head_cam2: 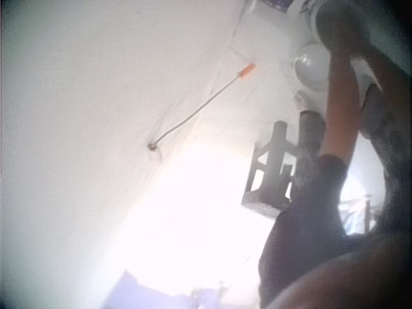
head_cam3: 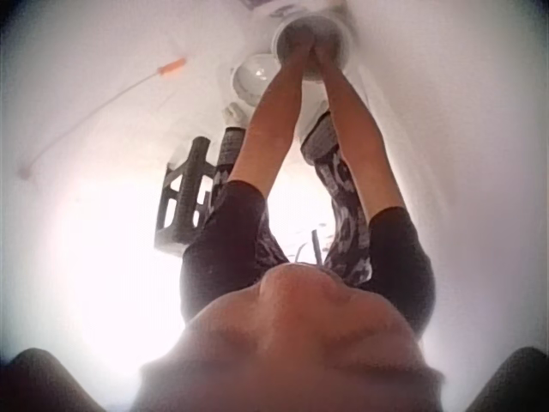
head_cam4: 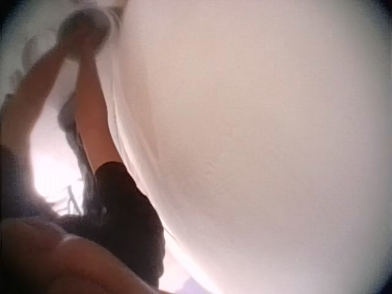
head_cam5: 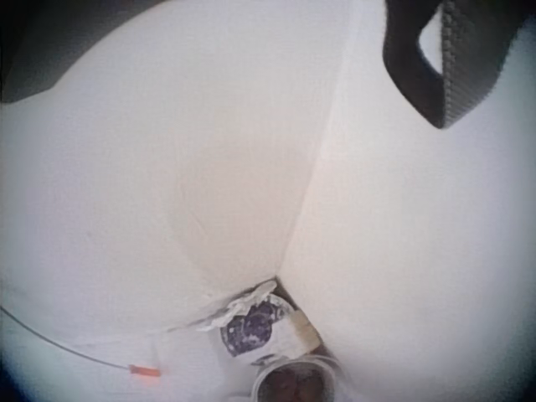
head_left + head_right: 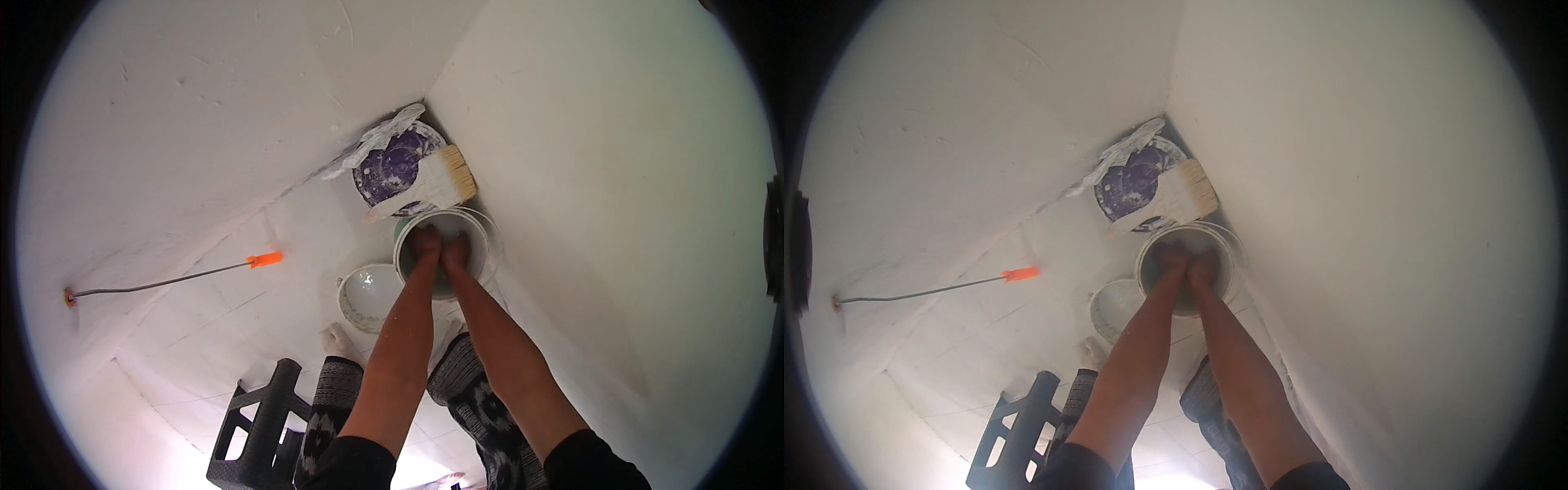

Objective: The person cleans the rim of a white paint bucket using a white cloth, then places the cloth into a second bucket containing water. The person then rinses their hands in the water bucket and places the lid on the paint bucket.

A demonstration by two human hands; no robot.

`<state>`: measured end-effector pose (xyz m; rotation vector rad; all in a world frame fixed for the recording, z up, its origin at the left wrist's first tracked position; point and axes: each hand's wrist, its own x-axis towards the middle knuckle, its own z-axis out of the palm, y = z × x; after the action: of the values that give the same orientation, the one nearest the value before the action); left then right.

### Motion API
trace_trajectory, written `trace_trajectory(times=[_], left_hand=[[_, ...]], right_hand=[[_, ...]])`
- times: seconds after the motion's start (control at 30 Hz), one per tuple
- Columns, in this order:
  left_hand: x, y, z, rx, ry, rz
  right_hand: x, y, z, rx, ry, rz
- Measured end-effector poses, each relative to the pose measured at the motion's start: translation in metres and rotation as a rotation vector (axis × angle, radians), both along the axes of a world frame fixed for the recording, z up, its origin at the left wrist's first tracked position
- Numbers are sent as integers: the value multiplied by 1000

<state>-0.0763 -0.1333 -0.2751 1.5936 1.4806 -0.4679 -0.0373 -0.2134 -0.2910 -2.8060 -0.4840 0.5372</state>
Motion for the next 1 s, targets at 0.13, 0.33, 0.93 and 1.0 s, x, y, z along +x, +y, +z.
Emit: trace_trajectory(times=[0.13,0.33,0.93,1.0], left_hand=[[-15,16,23,69,19,-262],[-26,-5,4,229,-40,-135],[-17,-21,-48,183,90,-75],[-8,-26,-58,268,45,-71]], right_hand=[[3,28,22,-166,228,44],[14,25,10,-329,403,453],[9,33,0,-299,376,-31],[22,24,-7,-320,263,442]])
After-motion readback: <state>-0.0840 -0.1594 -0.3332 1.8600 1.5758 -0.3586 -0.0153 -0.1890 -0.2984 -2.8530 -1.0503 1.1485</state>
